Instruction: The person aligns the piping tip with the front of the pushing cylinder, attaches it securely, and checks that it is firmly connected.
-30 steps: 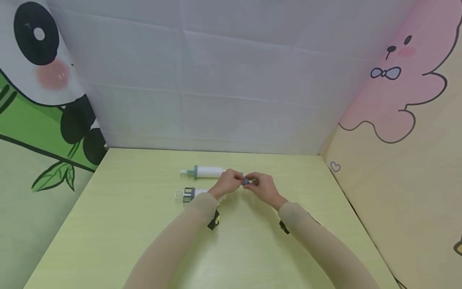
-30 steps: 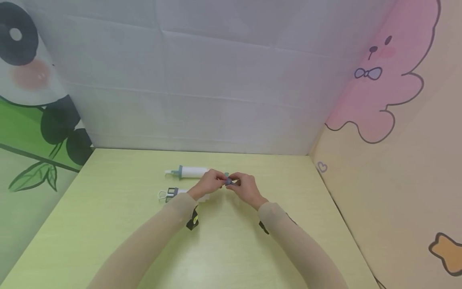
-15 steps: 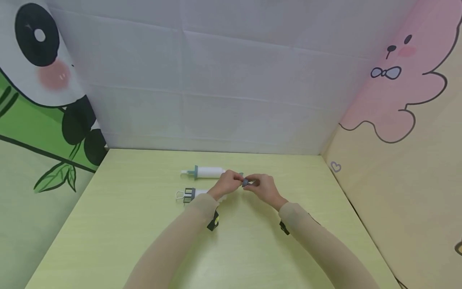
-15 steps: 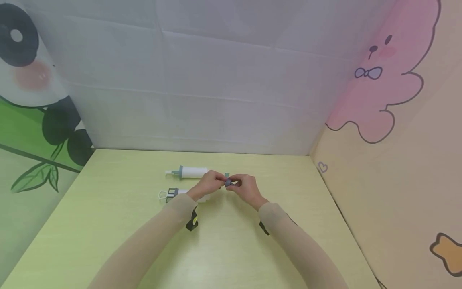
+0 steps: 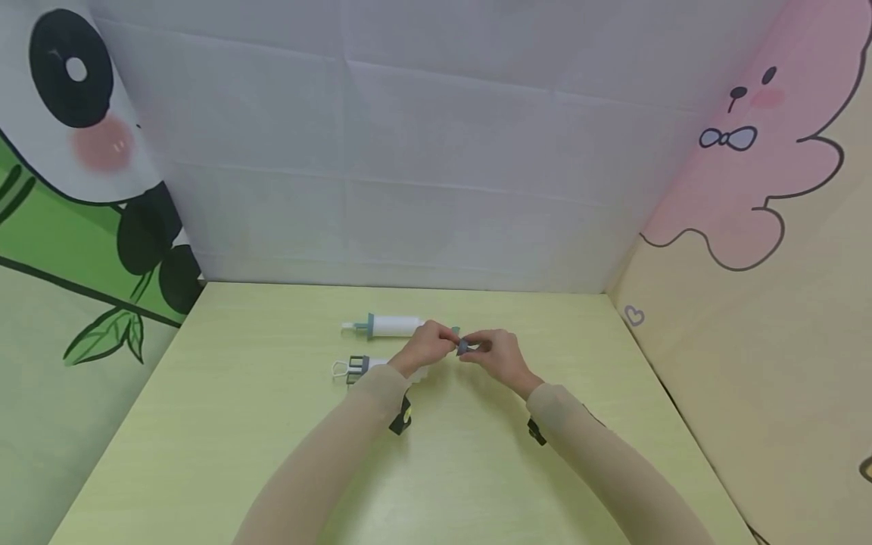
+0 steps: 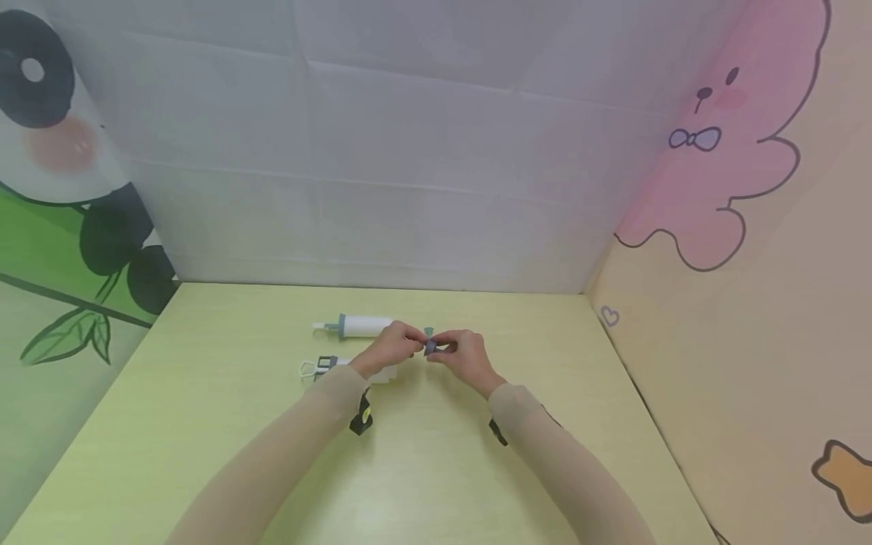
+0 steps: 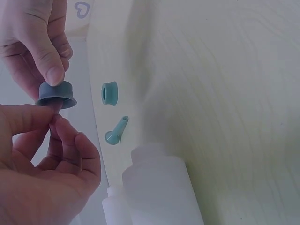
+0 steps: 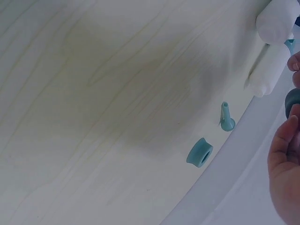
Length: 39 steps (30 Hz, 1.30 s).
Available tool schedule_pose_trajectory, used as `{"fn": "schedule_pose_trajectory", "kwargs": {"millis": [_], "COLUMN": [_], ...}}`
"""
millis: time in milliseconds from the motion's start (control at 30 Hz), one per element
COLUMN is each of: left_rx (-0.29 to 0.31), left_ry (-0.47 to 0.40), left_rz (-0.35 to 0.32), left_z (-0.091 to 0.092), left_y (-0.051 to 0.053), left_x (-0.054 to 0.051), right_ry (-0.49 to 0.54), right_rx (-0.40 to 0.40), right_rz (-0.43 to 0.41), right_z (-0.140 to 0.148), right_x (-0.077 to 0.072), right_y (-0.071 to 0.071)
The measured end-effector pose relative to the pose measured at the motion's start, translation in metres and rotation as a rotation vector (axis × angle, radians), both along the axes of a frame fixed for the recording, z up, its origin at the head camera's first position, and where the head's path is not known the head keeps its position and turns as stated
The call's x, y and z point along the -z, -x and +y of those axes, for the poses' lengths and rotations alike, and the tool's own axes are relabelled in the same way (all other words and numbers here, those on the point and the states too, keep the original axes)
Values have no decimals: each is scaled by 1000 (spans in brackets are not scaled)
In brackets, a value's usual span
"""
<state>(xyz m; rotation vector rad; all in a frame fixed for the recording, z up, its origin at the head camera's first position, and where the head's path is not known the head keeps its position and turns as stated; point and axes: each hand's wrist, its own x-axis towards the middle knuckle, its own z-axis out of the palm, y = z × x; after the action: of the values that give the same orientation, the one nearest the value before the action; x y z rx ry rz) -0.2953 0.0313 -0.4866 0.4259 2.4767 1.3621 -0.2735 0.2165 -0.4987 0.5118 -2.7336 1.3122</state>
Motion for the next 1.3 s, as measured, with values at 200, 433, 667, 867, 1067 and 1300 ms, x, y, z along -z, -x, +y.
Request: {"fn": "schedule_pose_trajectory", "kwargs": {"millis": [200, 433, 667, 867, 1067, 1300], "left_rx": [0, -19, -22, -1, 23, 87], "left_ry": [16, 70, 187, 179, 213, 313], "left_rz": [22, 115, 180, 210, 215, 229], "left_z": [-3, -20, -49, -80, -107, -125], "left_y": [2, 3, 4, 3, -4, -13], "left_x": [2, -5, -13, -5, 4, 17], "right_ry": [47, 116, 88, 90, 123, 122], "right_rx": [16, 48, 64, 49, 40, 40], "right_rz": [-14, -22, -6, -18, -20, -67], "right_z": [0, 0, 0, 0, 1, -1], "right_x": [-1, -1, 0, -1, -3, -3], "right_y": [0, 1, -1, -3, -5, -6]}}
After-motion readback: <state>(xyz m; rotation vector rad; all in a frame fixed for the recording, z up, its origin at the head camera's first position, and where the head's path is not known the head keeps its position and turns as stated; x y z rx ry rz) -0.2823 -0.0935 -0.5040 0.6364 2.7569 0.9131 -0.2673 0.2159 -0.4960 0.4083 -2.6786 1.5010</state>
